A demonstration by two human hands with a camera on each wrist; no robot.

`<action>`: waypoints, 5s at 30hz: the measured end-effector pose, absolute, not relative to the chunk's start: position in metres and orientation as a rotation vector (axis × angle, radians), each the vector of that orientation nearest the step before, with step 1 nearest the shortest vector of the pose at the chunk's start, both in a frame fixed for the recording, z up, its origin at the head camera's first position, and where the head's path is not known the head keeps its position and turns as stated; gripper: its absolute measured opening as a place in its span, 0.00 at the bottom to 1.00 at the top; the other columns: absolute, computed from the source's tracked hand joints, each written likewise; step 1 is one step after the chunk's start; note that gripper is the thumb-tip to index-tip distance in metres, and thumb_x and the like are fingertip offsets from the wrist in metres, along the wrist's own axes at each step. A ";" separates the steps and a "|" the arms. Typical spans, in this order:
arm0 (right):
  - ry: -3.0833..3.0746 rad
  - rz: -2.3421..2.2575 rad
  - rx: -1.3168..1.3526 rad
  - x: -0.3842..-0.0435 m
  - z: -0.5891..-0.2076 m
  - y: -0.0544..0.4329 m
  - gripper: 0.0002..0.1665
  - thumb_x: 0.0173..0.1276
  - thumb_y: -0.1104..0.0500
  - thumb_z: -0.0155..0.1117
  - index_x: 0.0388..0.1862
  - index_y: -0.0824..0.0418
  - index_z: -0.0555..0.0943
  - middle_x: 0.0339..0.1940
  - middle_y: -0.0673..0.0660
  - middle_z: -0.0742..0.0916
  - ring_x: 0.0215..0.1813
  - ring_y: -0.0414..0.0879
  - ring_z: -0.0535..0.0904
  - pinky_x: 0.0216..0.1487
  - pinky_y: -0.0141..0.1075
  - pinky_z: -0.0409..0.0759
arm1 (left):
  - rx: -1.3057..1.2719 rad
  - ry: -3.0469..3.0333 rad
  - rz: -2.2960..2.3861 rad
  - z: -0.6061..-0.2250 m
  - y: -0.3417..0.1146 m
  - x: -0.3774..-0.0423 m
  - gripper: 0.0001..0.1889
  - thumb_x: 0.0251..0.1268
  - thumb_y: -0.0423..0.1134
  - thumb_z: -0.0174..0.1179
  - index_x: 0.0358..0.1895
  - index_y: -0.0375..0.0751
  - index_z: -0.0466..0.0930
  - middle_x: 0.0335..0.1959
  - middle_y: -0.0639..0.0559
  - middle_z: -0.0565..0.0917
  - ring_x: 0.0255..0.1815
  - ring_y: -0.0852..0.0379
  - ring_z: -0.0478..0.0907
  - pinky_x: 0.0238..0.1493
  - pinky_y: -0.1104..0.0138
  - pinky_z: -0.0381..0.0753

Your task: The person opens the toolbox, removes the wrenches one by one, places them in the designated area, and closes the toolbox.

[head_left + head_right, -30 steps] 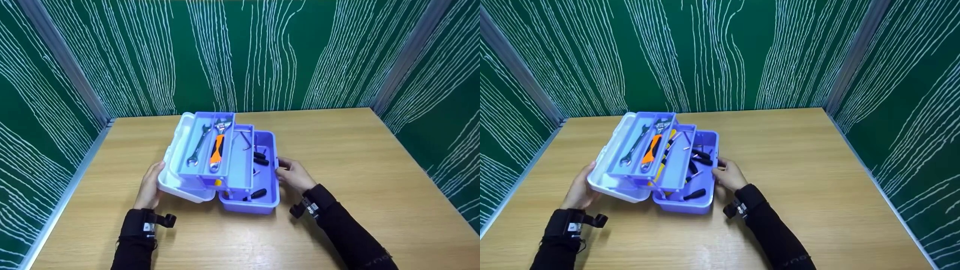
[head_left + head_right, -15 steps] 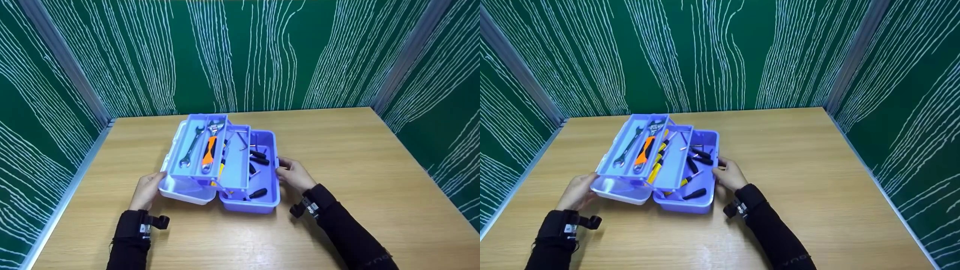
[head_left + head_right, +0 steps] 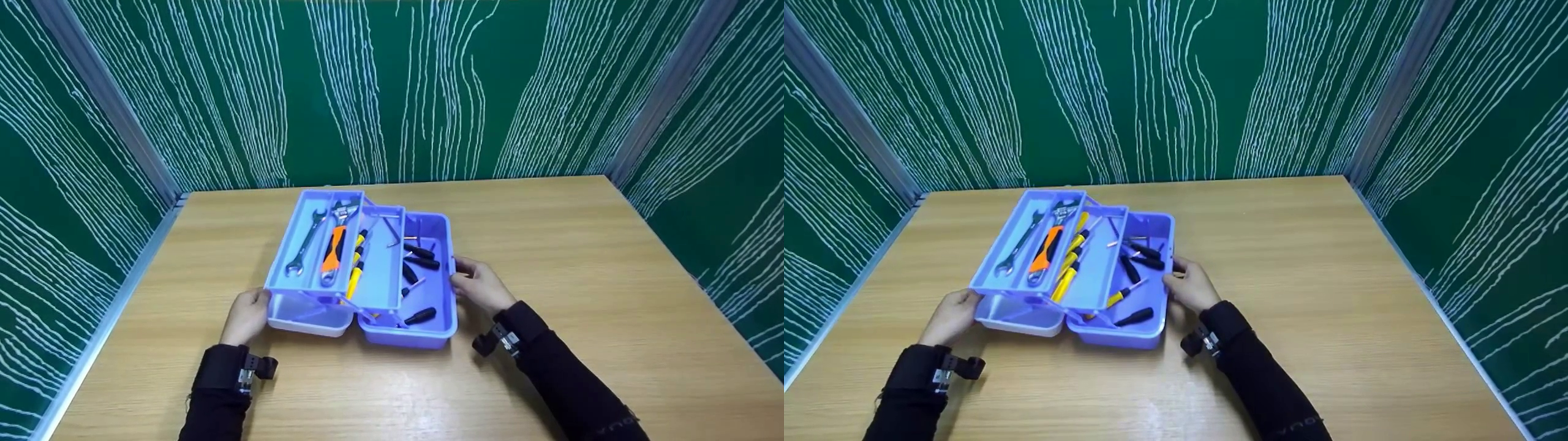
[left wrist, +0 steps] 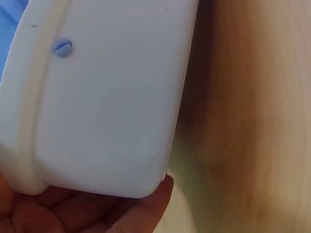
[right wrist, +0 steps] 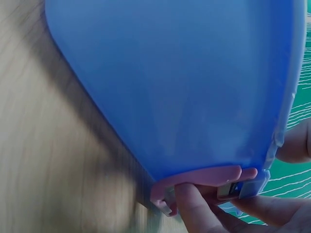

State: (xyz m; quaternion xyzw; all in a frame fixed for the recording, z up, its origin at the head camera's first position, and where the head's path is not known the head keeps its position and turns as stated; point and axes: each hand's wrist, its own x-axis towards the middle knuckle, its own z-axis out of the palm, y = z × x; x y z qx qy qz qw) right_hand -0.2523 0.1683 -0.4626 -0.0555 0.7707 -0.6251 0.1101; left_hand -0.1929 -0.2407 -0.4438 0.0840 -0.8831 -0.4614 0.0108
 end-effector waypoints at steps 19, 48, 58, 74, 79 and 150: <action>2.272 -1.815 -0.111 -0.251 -0.461 0.167 0.33 0.70 0.65 0.51 0.73 0.73 0.61 0.66 0.74 0.75 0.44 0.44 0.81 0.43 0.29 0.83 | 0.177 -2.843 -1.388 -0.457 -0.243 -0.193 0.21 0.77 0.37 0.41 0.55 0.24 0.78 0.48 0.29 0.84 0.51 0.37 0.80 0.59 0.46 0.74; 2.406 -1.735 -0.156 -0.253 -0.465 0.164 0.39 0.58 0.68 0.58 0.71 0.73 0.63 0.66 0.72 0.75 0.57 0.59 0.80 0.48 0.34 0.84 | -0.042 -2.733 -1.180 -0.333 -0.217 -0.227 0.25 0.75 0.43 0.50 0.67 0.29 0.68 0.63 0.33 0.75 0.64 0.38 0.74 0.65 0.49 0.73; 2.431 -1.692 -0.165 -0.251 -0.466 0.162 0.40 0.59 0.67 0.58 0.72 0.73 0.62 0.67 0.72 0.73 0.62 0.63 0.77 0.57 0.41 0.82 | -0.094 -3.168 -0.819 -0.317 -0.189 -0.256 0.29 0.73 0.41 0.49 0.70 0.25 0.62 0.68 0.30 0.70 0.66 0.38 0.70 0.71 0.49 0.67; 2.418 -1.708 -0.177 -0.250 -0.467 0.163 0.40 0.59 0.67 0.59 0.72 0.72 0.63 0.67 0.71 0.74 0.58 0.61 0.80 0.51 0.38 0.84 | -0.129 -3.362 -0.317 -0.331 -0.169 -0.263 0.09 0.61 0.28 0.52 0.40 0.30 0.80 0.33 0.43 0.77 0.32 0.49 0.73 0.35 0.63 0.73; 2.429 -1.690 -0.194 -0.250 -0.467 0.164 0.40 0.59 0.67 0.59 0.72 0.72 0.63 0.67 0.71 0.74 0.59 0.61 0.80 0.52 0.39 0.84 | -0.153 -3.368 -0.194 -0.333 -0.166 -0.266 0.11 0.61 0.27 0.52 0.43 0.29 0.82 0.40 0.39 0.84 0.34 0.49 0.73 0.42 0.58 0.77; 2.202 -2.047 -0.401 -0.216 -0.413 0.123 0.18 0.74 0.62 0.56 0.49 0.79 0.78 0.42 0.63 0.88 0.38 0.39 0.85 0.49 0.40 0.85 | -0.600 -2.539 -0.981 -0.395 -0.058 -0.172 0.12 0.70 0.26 0.47 0.54 0.25 0.69 0.40 0.38 0.77 0.32 0.47 0.78 0.35 0.59 0.84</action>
